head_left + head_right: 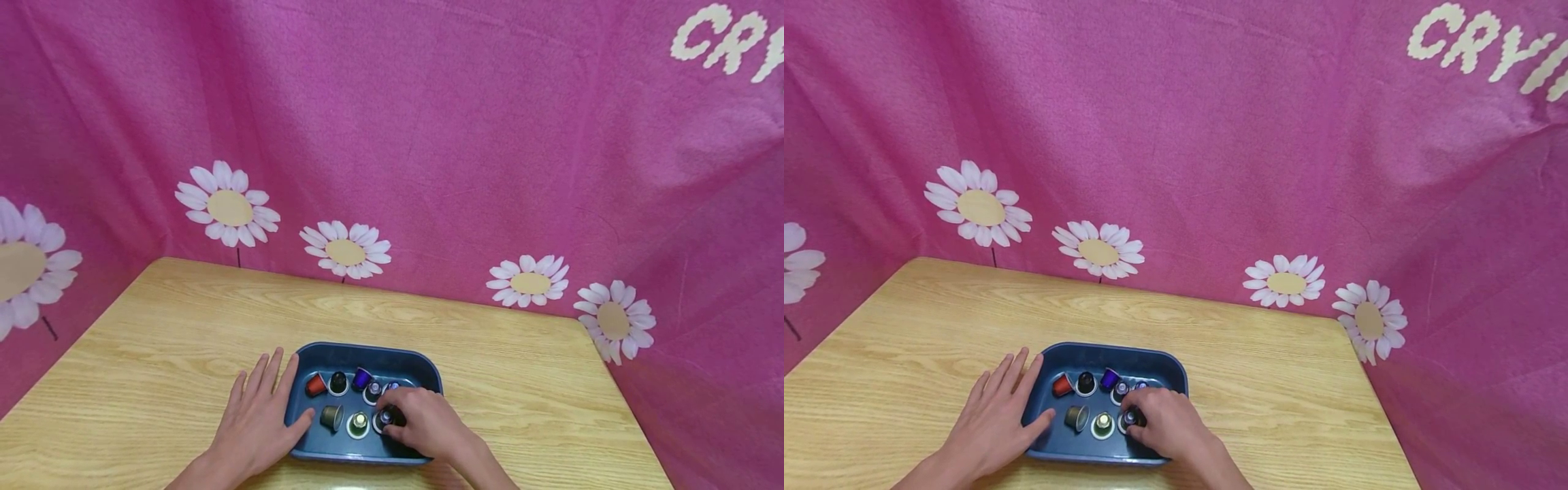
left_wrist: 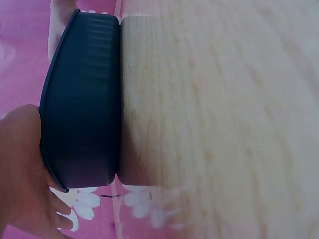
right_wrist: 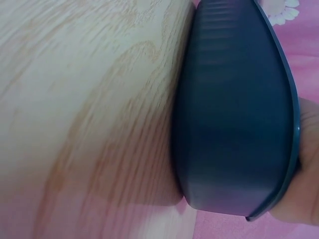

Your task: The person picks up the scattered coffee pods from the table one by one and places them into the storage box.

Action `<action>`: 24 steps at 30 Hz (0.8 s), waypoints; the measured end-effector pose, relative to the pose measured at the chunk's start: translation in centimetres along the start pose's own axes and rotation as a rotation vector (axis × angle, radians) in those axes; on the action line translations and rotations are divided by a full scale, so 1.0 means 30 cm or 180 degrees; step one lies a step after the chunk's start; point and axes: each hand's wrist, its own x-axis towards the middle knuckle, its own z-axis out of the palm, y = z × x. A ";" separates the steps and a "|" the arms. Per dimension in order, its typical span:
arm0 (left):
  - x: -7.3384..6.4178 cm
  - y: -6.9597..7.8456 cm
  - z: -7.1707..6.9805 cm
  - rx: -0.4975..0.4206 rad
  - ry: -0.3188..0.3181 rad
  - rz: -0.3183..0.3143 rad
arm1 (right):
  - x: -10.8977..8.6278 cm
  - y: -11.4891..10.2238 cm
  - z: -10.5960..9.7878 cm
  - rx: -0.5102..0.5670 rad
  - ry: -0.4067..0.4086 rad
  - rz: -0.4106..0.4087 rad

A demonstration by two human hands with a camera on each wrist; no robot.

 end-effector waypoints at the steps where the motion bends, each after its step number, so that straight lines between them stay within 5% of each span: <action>1: 0.000 0.000 0.000 -0.0002 -0.0017 -0.0006 | 0.000 0.000 0.001 -0.0013 0.0009 -0.0012; 24: 0.003 0.000 -0.008 -0.0028 -0.0087 -0.0026 | 0.001 -0.010 -0.003 -0.0117 -0.0014 -0.0005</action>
